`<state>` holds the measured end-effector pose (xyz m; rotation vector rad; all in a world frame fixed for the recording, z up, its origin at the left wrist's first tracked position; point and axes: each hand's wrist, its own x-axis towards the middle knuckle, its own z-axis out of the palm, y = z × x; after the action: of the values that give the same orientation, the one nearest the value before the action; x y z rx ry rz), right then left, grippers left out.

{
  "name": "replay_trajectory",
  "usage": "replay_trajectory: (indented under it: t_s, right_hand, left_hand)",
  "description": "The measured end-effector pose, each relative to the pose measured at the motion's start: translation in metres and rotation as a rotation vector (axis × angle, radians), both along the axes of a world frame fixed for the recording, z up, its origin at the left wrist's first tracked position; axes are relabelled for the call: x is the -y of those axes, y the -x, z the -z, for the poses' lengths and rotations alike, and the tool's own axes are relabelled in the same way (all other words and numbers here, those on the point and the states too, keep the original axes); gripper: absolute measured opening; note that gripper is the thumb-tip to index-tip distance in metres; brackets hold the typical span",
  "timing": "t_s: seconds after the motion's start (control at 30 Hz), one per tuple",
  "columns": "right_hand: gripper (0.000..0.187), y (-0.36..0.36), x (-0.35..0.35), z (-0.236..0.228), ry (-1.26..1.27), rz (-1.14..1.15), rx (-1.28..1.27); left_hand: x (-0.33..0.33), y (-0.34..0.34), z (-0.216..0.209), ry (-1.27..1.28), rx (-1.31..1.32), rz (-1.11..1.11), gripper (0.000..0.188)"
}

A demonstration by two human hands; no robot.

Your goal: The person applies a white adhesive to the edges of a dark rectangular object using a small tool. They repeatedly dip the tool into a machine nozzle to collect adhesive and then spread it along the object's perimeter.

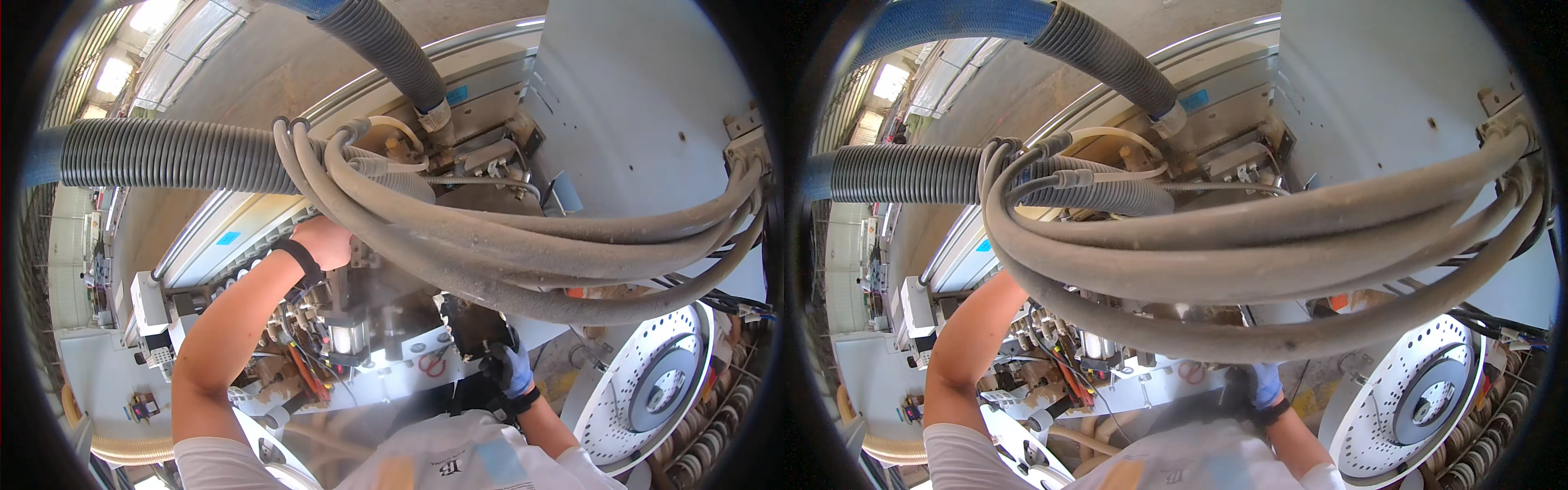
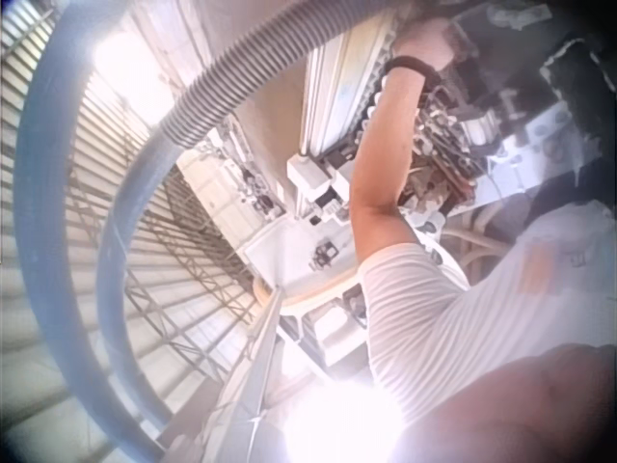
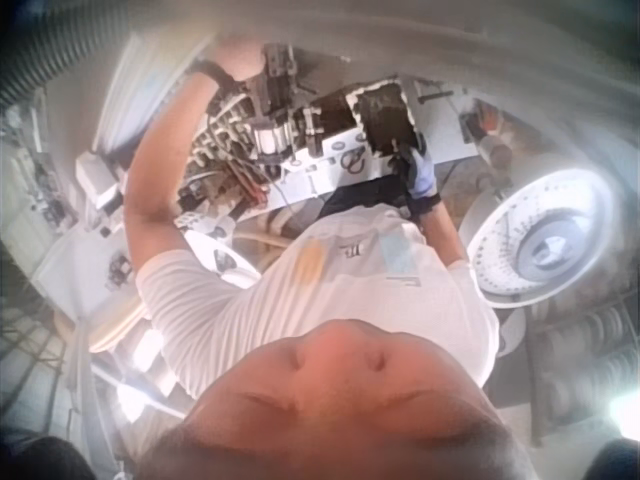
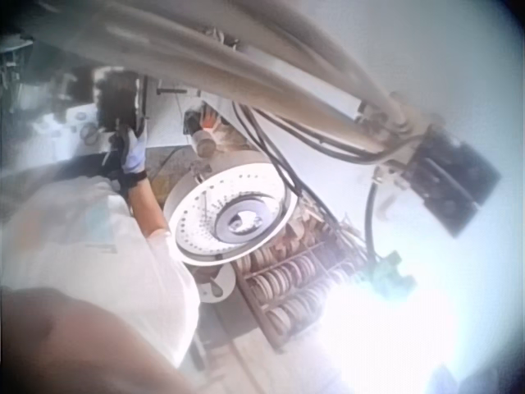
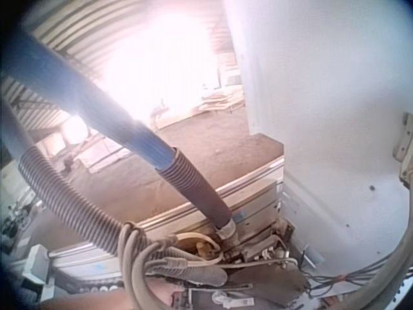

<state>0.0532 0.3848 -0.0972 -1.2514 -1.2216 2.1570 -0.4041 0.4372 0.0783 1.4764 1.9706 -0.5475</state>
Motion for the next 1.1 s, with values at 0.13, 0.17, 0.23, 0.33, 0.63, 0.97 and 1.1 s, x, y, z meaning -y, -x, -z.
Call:
replay_trajectory:
  t_s: [0.13,0.17,0.23,0.33,0.63,0.97,1.1]
  right_hand:
    - [0.054,0.005,-0.003,-0.010,0.126,0.050,-0.017]
    - [0.054,0.007,-0.005,-0.016,0.138,0.045,-0.010]
    - [0.053,0.013,-0.009,-0.031,0.217,0.072,-0.025]
    - [0.051,0.024,-0.015,-0.051,0.316,0.105,-0.120]
    - [0.041,0.012,-0.019,-0.078,0.364,0.118,-0.139]
    - [0.047,-0.003,-0.021,-0.058,0.376,0.130,-0.187]
    - [0.046,0.003,-0.020,-0.055,0.343,0.141,-0.166]
  left_hand:
    - [-0.007,0.004,-0.002,0.056,0.052,-0.051,0.050]
    - [-0.007,0.004,-0.003,0.033,0.070,-0.038,0.052]
    - [-0.007,0.002,-0.001,0.017,0.098,-0.072,0.054]
    - [-0.006,-0.002,0.000,0.007,0.089,-0.082,0.056]
    - [-0.025,-0.021,-0.030,0.159,0.126,-0.211,0.064]
    - [0.045,-0.021,-0.066,-0.161,-0.071,-0.088,0.048]
    - [0.059,-0.013,-0.030,-0.258,-0.031,-0.127,0.051]
